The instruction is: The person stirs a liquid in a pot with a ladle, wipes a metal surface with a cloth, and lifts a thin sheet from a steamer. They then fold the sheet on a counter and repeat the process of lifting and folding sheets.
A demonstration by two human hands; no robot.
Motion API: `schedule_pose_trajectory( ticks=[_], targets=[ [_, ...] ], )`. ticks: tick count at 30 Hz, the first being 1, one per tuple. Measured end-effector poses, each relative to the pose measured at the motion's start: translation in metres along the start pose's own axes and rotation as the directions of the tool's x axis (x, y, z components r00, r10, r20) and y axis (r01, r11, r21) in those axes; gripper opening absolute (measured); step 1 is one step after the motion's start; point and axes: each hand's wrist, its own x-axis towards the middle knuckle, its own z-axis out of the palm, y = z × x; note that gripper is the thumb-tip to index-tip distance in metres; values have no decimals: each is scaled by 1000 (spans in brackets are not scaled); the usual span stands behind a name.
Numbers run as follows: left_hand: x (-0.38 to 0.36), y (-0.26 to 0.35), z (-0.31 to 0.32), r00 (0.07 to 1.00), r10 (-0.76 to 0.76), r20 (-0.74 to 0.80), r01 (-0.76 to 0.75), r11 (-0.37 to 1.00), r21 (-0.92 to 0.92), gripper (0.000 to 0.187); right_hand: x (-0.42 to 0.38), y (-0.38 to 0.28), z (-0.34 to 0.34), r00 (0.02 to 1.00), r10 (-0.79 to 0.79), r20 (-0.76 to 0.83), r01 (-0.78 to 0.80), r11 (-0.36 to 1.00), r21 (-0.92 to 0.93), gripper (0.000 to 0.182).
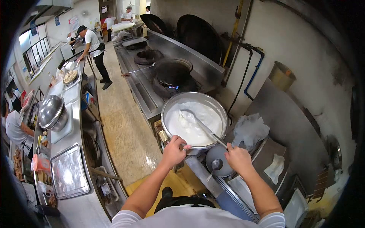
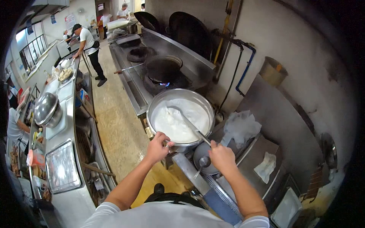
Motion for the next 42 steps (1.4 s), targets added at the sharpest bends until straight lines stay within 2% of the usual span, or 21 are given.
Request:
schedule_pose_trajectory(
  ticks=[4,7,13,16,17,21,27,30,33,36,39,42],
  targets=[
    [1,4,-3,999,-27,20,27,1000,-12,30,-17,10,-30,996,-85,35,87,995,-56,36],
    [3,7,-6,991,-99,91,107,991,-83,30,-30,11,-59,989,-105,103,113,991,-70,34],
    [5,5,-8,992,-79,104,87,993,-79,32,-37,2,-135,966,-135,219,166,978,-127,27],
    [4,-1,-2,999,-21,31,21,1000,-22,30,-26,-8,-169,945,-123,302,182,967,-177,26],
    [4,-2,-1,999,-18,28,19,1000,-25,30,-21,-11,-178,949,-128,287,186,965,-186,23],
    [4,-3,0,1000,-15,17,16,999,-45,30,13,-24,-190,896,-165,413,284,927,-246,20],
    [5,-1,-3,999,-18,30,19,999,-46,31,53,-60,-159,827,-280,487,408,896,-177,16],
    [5,1,-4,999,-32,37,34,998,-47,30,56,-66,-99,838,-320,442,420,895,-148,19],
    [5,0,-4,999,-34,43,36,998,-43,29,51,-65,-27,943,-237,236,293,924,-244,29],
    [4,2,-4,998,-43,44,45,998,-45,30,56,-56,13,982,-131,138,174,912,-371,42],
    [4,3,-6,998,-32,49,33,999,-27,30,60,-30,28,992,-91,89,118,915,-387,50],
    [4,9,-12,994,-66,82,68,997,-24,33,72,-2,25,978,-63,197,122,944,-307,48]
  ],
)
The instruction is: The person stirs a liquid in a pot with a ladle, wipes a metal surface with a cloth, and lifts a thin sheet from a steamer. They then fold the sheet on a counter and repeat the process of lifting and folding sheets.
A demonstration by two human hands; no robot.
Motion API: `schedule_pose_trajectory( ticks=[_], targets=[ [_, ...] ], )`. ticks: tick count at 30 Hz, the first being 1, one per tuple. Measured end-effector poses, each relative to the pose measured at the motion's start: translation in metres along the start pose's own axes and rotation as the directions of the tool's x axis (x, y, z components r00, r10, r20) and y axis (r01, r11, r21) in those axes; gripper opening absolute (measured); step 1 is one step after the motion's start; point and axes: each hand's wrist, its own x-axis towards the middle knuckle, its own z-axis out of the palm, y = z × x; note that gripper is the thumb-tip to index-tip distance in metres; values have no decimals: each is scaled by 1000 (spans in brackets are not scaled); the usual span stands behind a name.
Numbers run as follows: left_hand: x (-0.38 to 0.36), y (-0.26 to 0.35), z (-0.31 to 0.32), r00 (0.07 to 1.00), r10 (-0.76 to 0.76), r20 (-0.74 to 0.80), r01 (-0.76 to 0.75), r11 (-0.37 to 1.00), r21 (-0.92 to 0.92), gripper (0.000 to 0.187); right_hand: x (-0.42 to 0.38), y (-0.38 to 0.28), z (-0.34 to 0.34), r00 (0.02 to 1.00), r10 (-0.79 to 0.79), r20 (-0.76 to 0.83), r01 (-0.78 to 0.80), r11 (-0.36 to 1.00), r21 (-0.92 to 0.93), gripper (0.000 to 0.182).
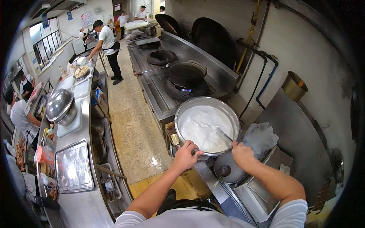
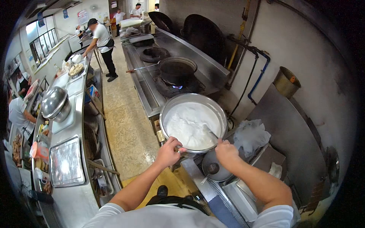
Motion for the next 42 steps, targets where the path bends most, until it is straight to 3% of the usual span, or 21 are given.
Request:
schedule_pose_trajectory(
  ticks=[1,4,8,9,15,19,22,25,26,27,31,35,38,42],
  targets=[
    [-1,2,-1,1000,-21,15,21,1000,-4,34,-8,4,-27,996,-85,10,86,996,-36,35],
    [-1,-3,3,1000,3,-3,-4,1000,-12,34,17,26,-58,942,-125,310,85,987,139,25],
    [-2,0,3,1000,4,-11,-5,1000,-12,32,45,43,-120,717,-109,689,-118,955,273,14],
    [-3,1,2,1000,-2,-6,2,1000,-9,31,46,46,-125,718,-157,679,-161,910,382,23],
    [-2,2,2,1000,-6,-17,5,1000,-17,28,44,38,-101,668,-202,716,-386,729,566,34],
    [-1,-1,6,998,27,-50,-28,999,-21,27,25,26,-70,744,-288,603,-432,480,763,30],
    [-1,-6,8,1000,2,-15,-3,999,-32,33,5,20,-64,807,-267,527,-414,380,827,30],
    [0,-7,11,1000,-12,-22,11,1000,-18,33,-13,16,-46,842,-242,483,-447,190,874,22],
    [0,-6,12,1000,-15,-18,15,1000,-26,33,-18,15,-40,856,-233,462,-444,131,887,24],
    [0,-7,12,1000,-21,-16,20,999,-34,33,-23,13,-38,864,-238,444,-425,127,896,40],
    [0,-9,14,994,72,-88,-73,997,-9,28,-46,0,-28,914,-142,380,-389,-44,920,34],
    [2,-8,13,1000,-19,-14,17,997,-70,34,-63,-9,-8,925,-104,365,-378,-166,911,44],
    [1,-8,13,1000,-22,-9,21,997,-75,33,-79,-16,1,943,-56,329,-333,-237,913,49],
    [1,-10,15,1000,-31,3,31,996,-81,32,-98,-26,7,964,27,266,-256,-200,946,48]
  ],
)
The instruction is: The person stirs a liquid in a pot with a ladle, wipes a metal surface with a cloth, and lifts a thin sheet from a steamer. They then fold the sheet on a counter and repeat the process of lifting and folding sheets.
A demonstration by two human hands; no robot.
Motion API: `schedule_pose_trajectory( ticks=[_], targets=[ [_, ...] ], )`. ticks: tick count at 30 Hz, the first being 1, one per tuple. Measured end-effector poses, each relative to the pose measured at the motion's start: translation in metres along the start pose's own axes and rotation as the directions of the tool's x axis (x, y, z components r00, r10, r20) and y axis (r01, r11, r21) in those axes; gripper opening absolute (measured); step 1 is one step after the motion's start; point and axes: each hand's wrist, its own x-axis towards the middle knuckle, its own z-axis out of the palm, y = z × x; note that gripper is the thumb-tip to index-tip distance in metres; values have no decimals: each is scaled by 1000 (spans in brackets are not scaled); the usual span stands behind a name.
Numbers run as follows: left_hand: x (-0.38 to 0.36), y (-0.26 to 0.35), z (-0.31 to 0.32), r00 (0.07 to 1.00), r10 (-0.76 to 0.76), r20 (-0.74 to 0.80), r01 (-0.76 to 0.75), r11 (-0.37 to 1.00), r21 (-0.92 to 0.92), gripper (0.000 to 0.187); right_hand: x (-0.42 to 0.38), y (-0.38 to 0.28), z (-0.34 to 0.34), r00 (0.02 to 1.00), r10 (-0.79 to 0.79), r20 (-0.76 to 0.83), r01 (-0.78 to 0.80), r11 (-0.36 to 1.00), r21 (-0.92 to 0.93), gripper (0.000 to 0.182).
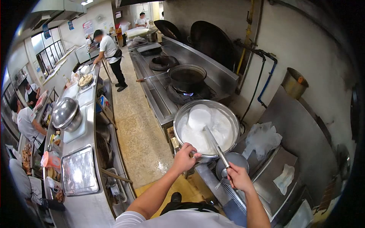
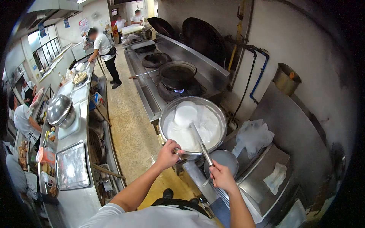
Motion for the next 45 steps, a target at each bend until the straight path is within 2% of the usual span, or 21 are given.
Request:
schedule_pose_trajectory(
  ticks=[2,6,7,10,13,16,19,22,24,28,33,36,40,45],
  targets=[
    [0,1,-1,1000,-3,7,3,1000,-1,32,-5,14,1,998,-46,-41,43,997,-63,48],
    [1,7,-5,1000,-15,25,15,1000,-13,32,-18,32,3,933,-319,-164,233,886,-402,48],
    [1,9,-7,999,-23,28,23,1000,-18,32,-25,23,5,950,-252,-186,164,905,-392,49],
    [1,11,-9,999,-38,37,38,999,-4,33,-14,61,-1,830,-529,-180,311,704,-638,49],
    [2,1,-2,996,68,-56,-66,997,41,28,-12,68,-3,837,-472,-276,169,703,-691,44],
    [2,3,-5,999,-39,38,39,999,-1,34,-11,57,-3,820,-487,-300,94,632,-770,41],
    [1,1,-5,1000,-3,25,3,1000,12,35,-3,35,-5,814,-497,-301,31,554,-832,41],
    [1,8,-9,997,-55,61,56,998,-6,34,9,11,-5,815,-505,-284,-11,477,-879,42],
    [0,7,-9,998,-31,46,31,1000,5,34,21,4,-5,815,-514,-267,-33,418,-908,42],
    [-1,1,-5,997,72,-35,-69,994,81,28,35,-4,-4,841,-499,-211,-34,339,-940,42],
    [-4,6,-8,997,65,-35,-62,995,72,29,22,-23,-4,877,-473,-82,43,249,-968,44],
    [-3,6,-8,996,76,-36,-73,994,79,30,8,-29,-12,892,-453,12,86,141,-986,45],
    [-2,2,-6,995,96,-39,-92,992,84,31,-17,-43,-23,912,-405,62,102,77,-992,41],
    [-3,4,-9,999,38,-1,-38,997,73,32,-50,-80,-36,922,-358,146,154,-8,-988,35]
  ],
)
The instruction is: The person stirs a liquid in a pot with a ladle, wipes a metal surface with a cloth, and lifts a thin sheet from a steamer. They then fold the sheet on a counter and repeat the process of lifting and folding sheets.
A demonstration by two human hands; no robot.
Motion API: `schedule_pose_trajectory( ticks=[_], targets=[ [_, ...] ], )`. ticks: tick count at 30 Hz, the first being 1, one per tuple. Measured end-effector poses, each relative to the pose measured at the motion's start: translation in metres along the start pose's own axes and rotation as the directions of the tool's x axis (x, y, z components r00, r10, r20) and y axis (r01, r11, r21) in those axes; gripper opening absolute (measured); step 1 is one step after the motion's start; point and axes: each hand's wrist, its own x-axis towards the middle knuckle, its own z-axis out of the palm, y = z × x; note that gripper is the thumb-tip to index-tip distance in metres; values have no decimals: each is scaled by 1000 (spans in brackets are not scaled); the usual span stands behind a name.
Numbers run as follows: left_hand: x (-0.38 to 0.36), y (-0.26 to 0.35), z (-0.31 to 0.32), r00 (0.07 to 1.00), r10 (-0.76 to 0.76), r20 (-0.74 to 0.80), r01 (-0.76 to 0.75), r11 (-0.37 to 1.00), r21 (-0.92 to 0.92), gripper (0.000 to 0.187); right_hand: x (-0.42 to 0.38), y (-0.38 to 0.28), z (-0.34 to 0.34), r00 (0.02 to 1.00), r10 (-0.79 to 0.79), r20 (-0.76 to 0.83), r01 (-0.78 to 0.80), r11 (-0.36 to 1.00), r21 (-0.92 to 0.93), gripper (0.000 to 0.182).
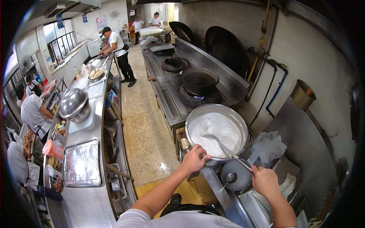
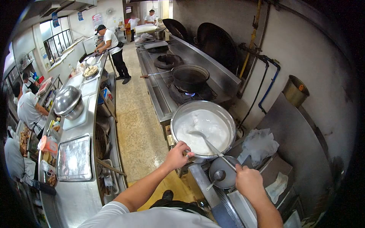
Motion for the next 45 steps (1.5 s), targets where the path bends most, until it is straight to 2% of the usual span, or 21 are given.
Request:
schedule_pose_trajectory(
  ticks=[6,10,13,16,20,23,30,33,37,38,39,41,42,45],
  targets=[
    [2,7,-5,998,-40,49,40,999,7,33,-1,-1,-71,992,-85,94,94,991,-98,25],
    [3,12,-10,994,-75,79,76,997,-8,33,23,-6,-100,974,-75,215,111,981,-162,21],
    [3,2,-2,1000,10,-10,-10,1000,13,32,46,-9,-101,956,-120,269,168,973,-161,30],
    [3,0,-2,1000,-23,16,23,1000,4,30,67,-22,-88,955,-178,237,198,978,-63,20],
    [3,-1,-1,1000,-7,-8,7,1000,-21,30,88,-39,-39,951,-204,231,231,968,-97,21],
    [3,-3,1,1000,1,-13,-1,1000,-20,31,98,-48,11,979,-164,120,180,973,-142,19],
    [3,-1,0,1000,4,-5,-4,1000,0,32,116,-23,81,998,-26,-50,15,978,-209,35],
    [2,0,-1,1000,2,-3,-2,1000,1,33,120,-5,87,1000,10,-12,-12,971,-238,41],
    [2,1,-1,1000,-17,17,17,1000,2,34,127,19,68,984,-34,174,83,956,-281,40],
    [1,0,-1,1000,-8,7,8,1000,4,34,128,23,54,981,-46,188,82,978,-190,36],
    [1,-1,0,1000,2,-1,-2,1000,6,34,132,23,39,955,-18,296,74,981,-179,35],
    [1,-1,1,1000,3,-4,-3,1000,6,34,147,19,9,865,34,500,53,986,-158,32],
    [1,0,1,1000,-7,1,7,1000,4,34,152,16,-6,837,65,543,7,991,-130,31],
    [1,1,1,1000,-5,5,5,1000,14,33,173,8,-44,677,10,736,130,983,-133,26]
  ],
)
